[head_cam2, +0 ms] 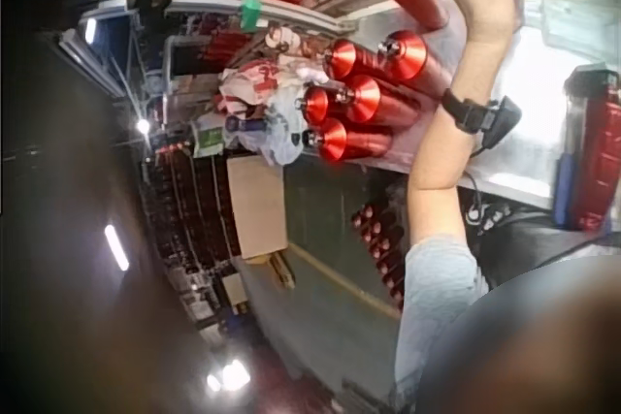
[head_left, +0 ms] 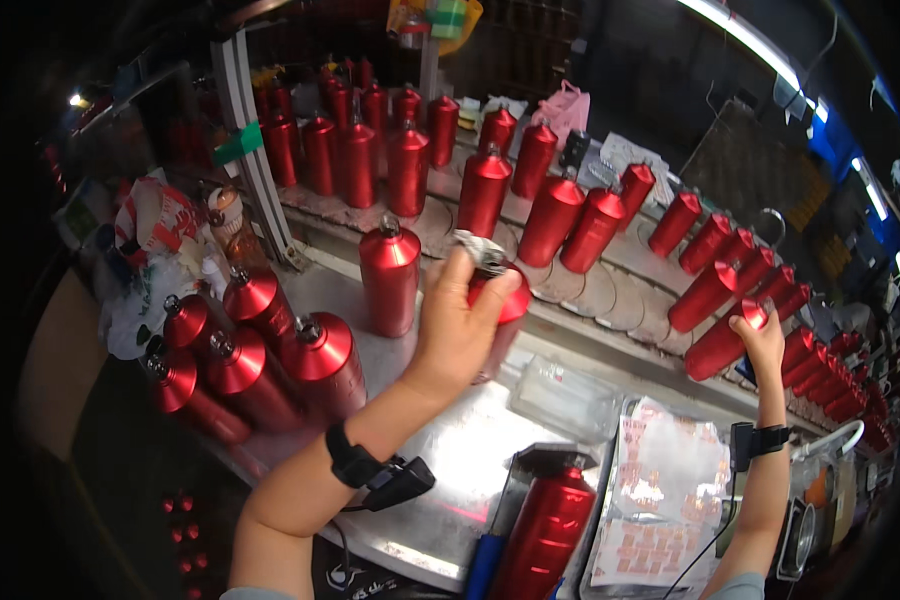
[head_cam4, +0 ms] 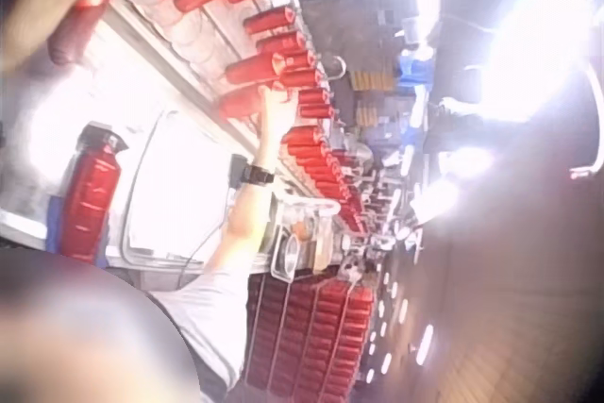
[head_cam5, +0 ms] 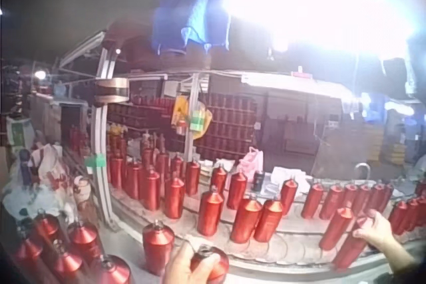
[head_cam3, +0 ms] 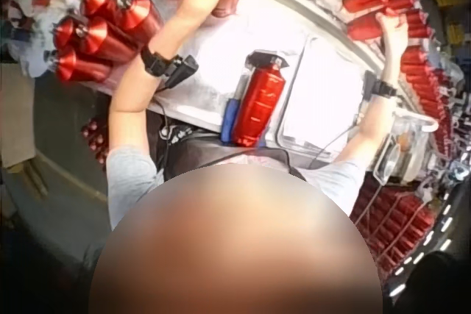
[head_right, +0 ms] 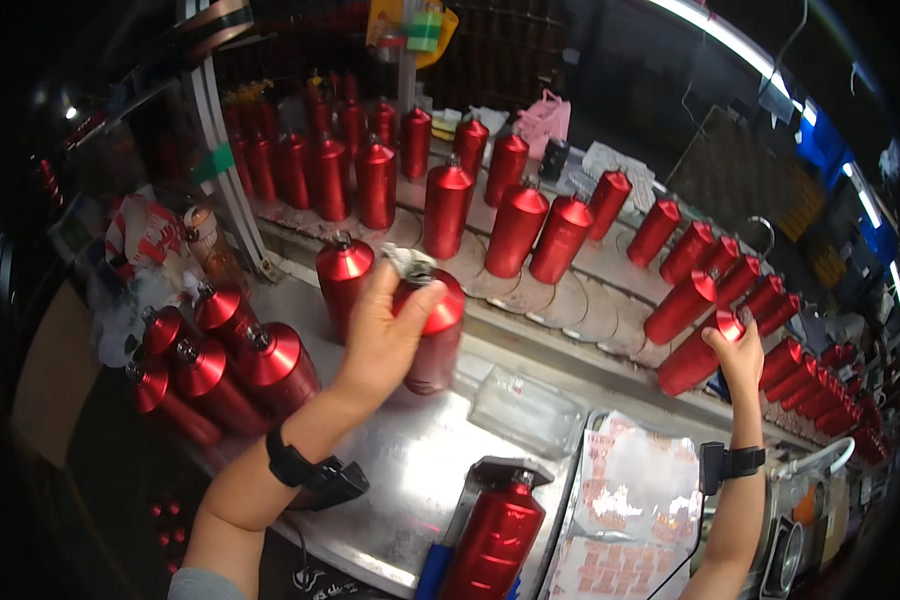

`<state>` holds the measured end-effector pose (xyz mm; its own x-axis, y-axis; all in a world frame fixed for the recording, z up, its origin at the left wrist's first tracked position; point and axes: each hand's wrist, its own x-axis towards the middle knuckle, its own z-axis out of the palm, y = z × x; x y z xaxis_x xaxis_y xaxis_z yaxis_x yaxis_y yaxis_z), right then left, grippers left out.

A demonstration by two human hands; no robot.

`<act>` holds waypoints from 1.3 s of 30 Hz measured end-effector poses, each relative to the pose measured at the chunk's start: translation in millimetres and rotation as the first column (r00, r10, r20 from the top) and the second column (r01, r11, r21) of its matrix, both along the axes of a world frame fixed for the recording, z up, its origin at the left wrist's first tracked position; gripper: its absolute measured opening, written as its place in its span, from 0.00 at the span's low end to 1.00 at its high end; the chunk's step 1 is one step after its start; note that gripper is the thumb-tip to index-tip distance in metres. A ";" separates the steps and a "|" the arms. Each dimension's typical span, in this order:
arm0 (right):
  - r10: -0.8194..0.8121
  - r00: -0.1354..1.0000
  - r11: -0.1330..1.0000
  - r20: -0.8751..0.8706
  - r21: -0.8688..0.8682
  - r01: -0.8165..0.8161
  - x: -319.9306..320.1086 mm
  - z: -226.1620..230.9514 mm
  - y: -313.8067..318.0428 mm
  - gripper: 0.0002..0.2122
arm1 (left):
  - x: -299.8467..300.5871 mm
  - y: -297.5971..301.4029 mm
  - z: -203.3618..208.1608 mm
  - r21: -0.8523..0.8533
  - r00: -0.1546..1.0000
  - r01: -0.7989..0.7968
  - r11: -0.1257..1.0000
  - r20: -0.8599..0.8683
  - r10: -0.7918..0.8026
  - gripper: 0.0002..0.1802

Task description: Applying and smoothing gold product labels onto red metallic liquor bottles on a production line.

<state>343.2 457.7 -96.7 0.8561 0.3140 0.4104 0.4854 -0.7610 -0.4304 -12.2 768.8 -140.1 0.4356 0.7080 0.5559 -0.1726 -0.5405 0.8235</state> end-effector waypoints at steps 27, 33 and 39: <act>0.745 0.613 0.633 -0.261 -0.010 -0.774 -205.6 -64.0 287.4 0.41 | -41.9 25.0 -39.8 0.104 0.900 -0.230 0.968 -0.356 0.252 0.18; 0.808 0.381 0.421 -0.450 -0.011 -0.907 -181.6 -53.3 288.5 0.50 | -40.3 14.0 -42.5 0.186 0.880 -0.245 0.952 -0.370 0.299 0.30; 0.308 0.950 0.951 0.042 0.020 -0.309 -85.4 -46.8 250.7 0.40 | -57.4 -11.2 -15.5 0.304 0.918 -0.105 0.947 -0.336 0.210 0.42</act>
<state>257.8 708.4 -143.5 0.7031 0.5492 0.4518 0.7109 -0.5604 -0.4250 -69.6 757.7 -155.6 0.5377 0.6262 0.5646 0.2128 -0.7488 0.6278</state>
